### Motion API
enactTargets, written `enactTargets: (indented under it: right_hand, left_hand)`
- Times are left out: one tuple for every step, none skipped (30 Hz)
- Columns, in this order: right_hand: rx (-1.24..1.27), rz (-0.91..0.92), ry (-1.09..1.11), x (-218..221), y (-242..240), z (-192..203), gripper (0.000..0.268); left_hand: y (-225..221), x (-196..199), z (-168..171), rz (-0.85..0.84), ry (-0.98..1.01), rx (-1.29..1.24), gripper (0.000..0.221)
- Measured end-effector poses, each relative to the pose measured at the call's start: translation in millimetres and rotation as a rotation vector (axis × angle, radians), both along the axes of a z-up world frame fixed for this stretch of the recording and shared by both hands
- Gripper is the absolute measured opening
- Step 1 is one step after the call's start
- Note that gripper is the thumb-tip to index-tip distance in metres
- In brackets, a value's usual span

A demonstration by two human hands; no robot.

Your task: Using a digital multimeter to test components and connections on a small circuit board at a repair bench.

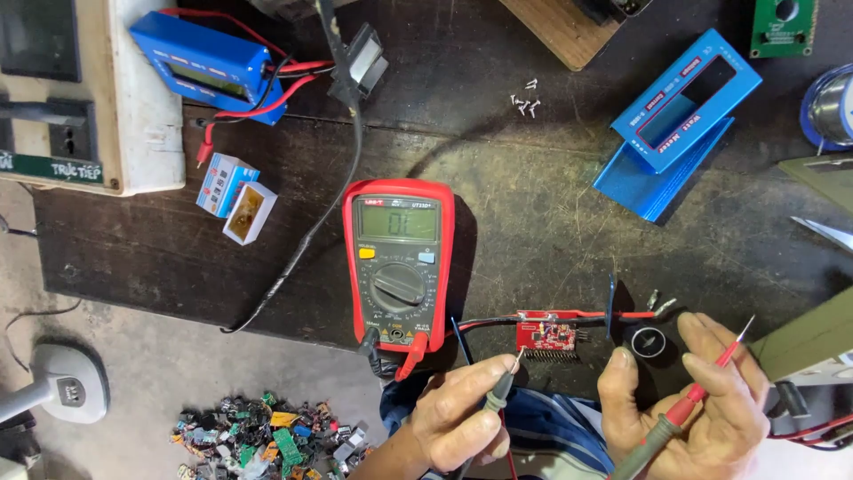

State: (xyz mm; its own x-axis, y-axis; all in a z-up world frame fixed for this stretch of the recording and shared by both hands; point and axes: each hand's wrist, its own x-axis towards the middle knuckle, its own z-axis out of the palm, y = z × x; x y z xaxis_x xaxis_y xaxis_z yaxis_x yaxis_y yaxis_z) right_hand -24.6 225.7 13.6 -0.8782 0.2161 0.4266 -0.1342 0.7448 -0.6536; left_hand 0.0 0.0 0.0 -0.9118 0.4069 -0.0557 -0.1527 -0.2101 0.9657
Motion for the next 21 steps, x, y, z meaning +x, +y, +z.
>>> enactTargets:
  right_hand:
    - [0.025,0.006,-0.055,0.1,-0.3,3.8,0.054]
    - [0.05,0.011,-0.11,0.1,-0.6,7.7,0.055]
    - [0.05,0.01,-0.114,-0.9,-4.6,11.4,0.055]
    - [0.009,-0.016,-0.162,-1.9,-8.7,15.2,0.054]
    - [-0.031,-0.042,-0.211,-2.9,-12.6,19.1,0.053]
    - [-0.03,-0.043,-0.214,-0.4,-10.4,14.3,0.053]
    - [-0.059,-0.04,-0.192,1.8,-8.4,9.4,0.052]
    - [-0.088,-0.037,-0.169,4.2,-6.5,4.7,0.051]
    - [-0.088,-0.037,-0.171,6.0,-5.6,7.1,0.051]
    - [-0.055,-0.025,-0.188,7.8,-4.9,9.5,0.047]
    - [-0.022,-0.012,-0.206,9.4,-4.2,12.0,0.043]
    - [-0.022,-0.01,-0.208,11.7,1.8,6.0,0.043]
    - [0.124,0.002,-0.2,14.3,7.9,0.0,0.031]
    - [0.268,0.015,-0.191,16.9,14.0,-6.1,0.051]
    - [0.268,0.018,-0.193,18.5,12.0,-5.1,0.051]
    - [0.27,0.012,-0.233,20.1,10.3,-4.0,0.048]
    - [0.272,0.004,-0.272,21.7,8.8,-2.8,0.046]
    - [0.273,0.005,-0.274,19.8,6.4,-0.5,0.046]
    - [0.242,-0.002,-0.265,18.1,3.8,1.7,0.047]
    - [0.21,-0.009,-0.256,16.6,1.5,4.2,0.049]
    - [0.212,-0.011,-0.256,14.7,2.2,3.4,0.049]
  left_hand:
    - [1.9,-11.4,-2.9,0.11,0.405,-0.137,0.045]
    - [3.8,-22.7,-5.9,0.207,0.812,-0.274,0.044]
    - [6.5,-24.5,-3.8,0.206,0.808,-0.274,0.044]
    - [9.1,-26.2,-1.7,0.241,0.811,-0.285,0.025]
    - [11.9,-27.9,0.3,0.277,0.814,-0.294,0.023]
    - [11.7,-23.7,-1.8,0.276,0.811,-0.294,0.023]
    - [11.4,-19.8,-3.8,0.271,0.788,-0.323,0.028]
    - [11.0,-15.8,-5.7,0.267,0.766,-0.351,0.034]
    - [0.9,-15.7,8.9,0.267,0.764,-0.351,0.034]
    - [-9.4,-15.6,23.7,0.036,0.129,-0.214,0.026]
    - [-19.6,-15.4,38.5,-0.214,-0.495,-0.057,0.062]
    - [-22.6,-19.9,38.0,-0.212,-0.497,-0.056,0.062]
    - [-25.5,-24.0,37.8,-0.26,-0.344,-0.089,0.059]
    - [-28.5,-27.9,37.6,-0.307,-0.19,-0.122,0.056]
    - [-18.7,-26.6,23.7,-0.305,-0.193,-0.121,0.056]
    - [-8.7,-25.1,9.9,-0.039,0.293,-0.208,0.041]
    - [1.6,-23.9,-4.1,0.213,0.788,-0.279,0.028]
    - [-3.3,-25.6,-2.4,0.214,0.786,-0.278,0.028]
    - [-8.2,-27.5,-0.9,0.124,0.788,-0.281,0.031]
    - [-13.0,-29.2,0.9,0.034,0.789,-0.283,0.035]
    - [-17.6,-29.1,8.3,0.034,0.79,-0.281,0.035]
